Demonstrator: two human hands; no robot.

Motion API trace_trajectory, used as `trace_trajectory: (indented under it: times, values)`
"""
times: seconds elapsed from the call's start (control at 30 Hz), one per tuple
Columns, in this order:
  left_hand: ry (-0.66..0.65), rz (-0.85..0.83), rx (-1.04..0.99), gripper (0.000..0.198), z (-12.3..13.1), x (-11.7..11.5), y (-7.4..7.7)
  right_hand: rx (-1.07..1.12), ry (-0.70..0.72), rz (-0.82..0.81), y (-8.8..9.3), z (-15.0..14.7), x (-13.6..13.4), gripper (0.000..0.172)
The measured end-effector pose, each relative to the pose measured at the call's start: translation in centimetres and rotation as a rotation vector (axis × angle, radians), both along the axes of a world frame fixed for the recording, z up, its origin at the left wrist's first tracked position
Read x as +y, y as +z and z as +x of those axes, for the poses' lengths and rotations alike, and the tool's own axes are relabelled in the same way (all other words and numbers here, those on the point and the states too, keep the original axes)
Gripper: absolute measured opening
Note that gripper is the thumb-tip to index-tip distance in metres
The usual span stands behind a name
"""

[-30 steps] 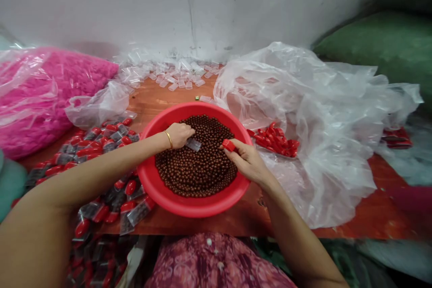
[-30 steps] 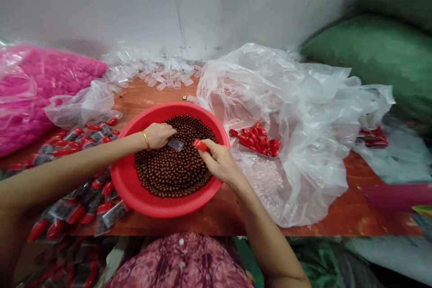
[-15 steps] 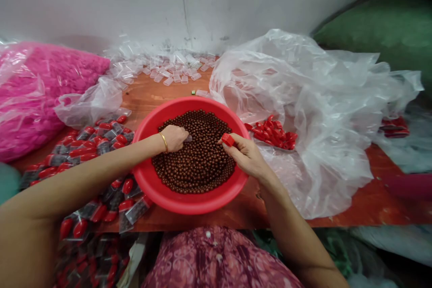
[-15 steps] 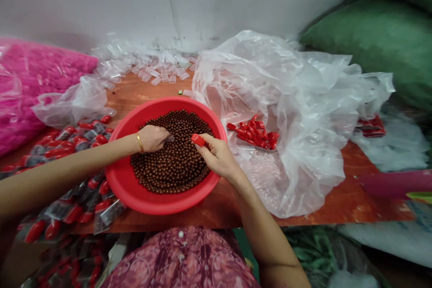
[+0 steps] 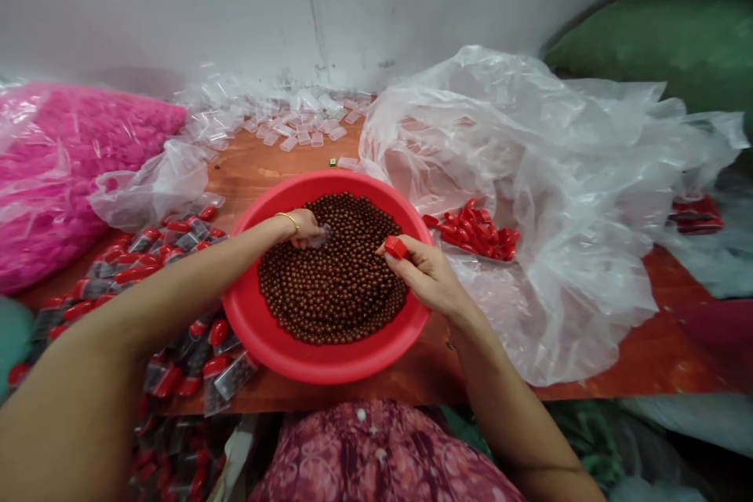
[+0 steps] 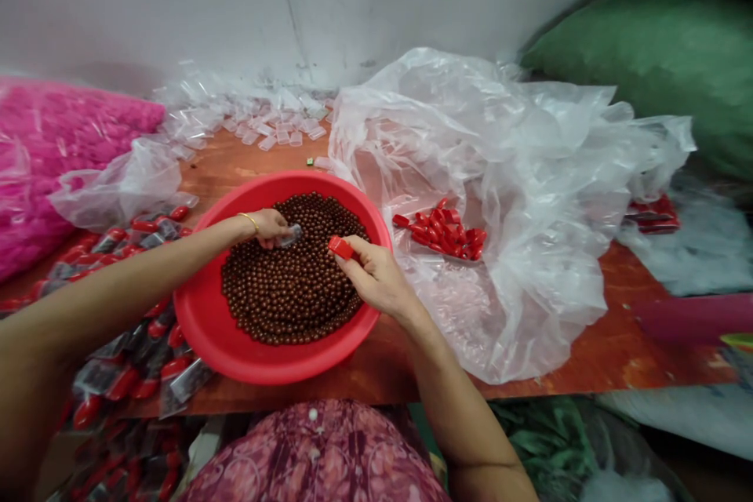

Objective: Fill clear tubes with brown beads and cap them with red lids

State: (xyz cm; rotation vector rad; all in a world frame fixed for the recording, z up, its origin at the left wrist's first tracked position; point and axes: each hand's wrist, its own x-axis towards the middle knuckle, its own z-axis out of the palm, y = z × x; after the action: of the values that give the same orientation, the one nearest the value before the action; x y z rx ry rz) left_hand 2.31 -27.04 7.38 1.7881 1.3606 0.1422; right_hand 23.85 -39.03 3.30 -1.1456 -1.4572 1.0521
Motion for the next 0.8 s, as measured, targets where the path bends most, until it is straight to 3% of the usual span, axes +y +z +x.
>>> trace_trajectory:
  times: [0.1, 0.17, 0.23, 0.37, 0.47, 0.63, 0.8]
  values:
    - [-0.022, -0.019, -0.161, 0.026, -2.3, -3.2, 1.3, -0.012, 0.002, 0.003, 0.0, 0.0, 0.0, 0.016]
    - [-0.033, -0.089, -0.259, 0.029, -2.8, -3.9, 1.3, -0.009, 0.004, -0.002, 0.1, 0.1, 0.0, 0.016]
    - [-0.029, -0.164, -0.326, 0.033, -1.5, -2.7, 0.2, 0.010, 0.007, -0.012, 0.3, 0.0, 0.1, 0.015]
    - [-0.037, -0.252, -0.326, 0.037, 3.5, 1.6, -3.7, 0.051, -0.017, -0.032, 0.5, -0.1, 0.3, 0.016]
    - [-0.087, -0.279, -0.446, 0.043, 4.8, 2.5, -5.1, 0.051, -0.070, -0.030, 0.5, 0.0, 0.3, 0.017]
    - [-0.058, -0.429, -0.690, 0.058, 3.4, -0.6, -3.7, 0.112, -0.082, -0.050, 0.1, 0.1, 0.2, 0.025]
    - [0.060, -0.438, -0.848, 0.065, 3.5, -3.4, -2.3, 0.117, -0.125, -0.026, 0.0, -0.2, 0.2, 0.033]
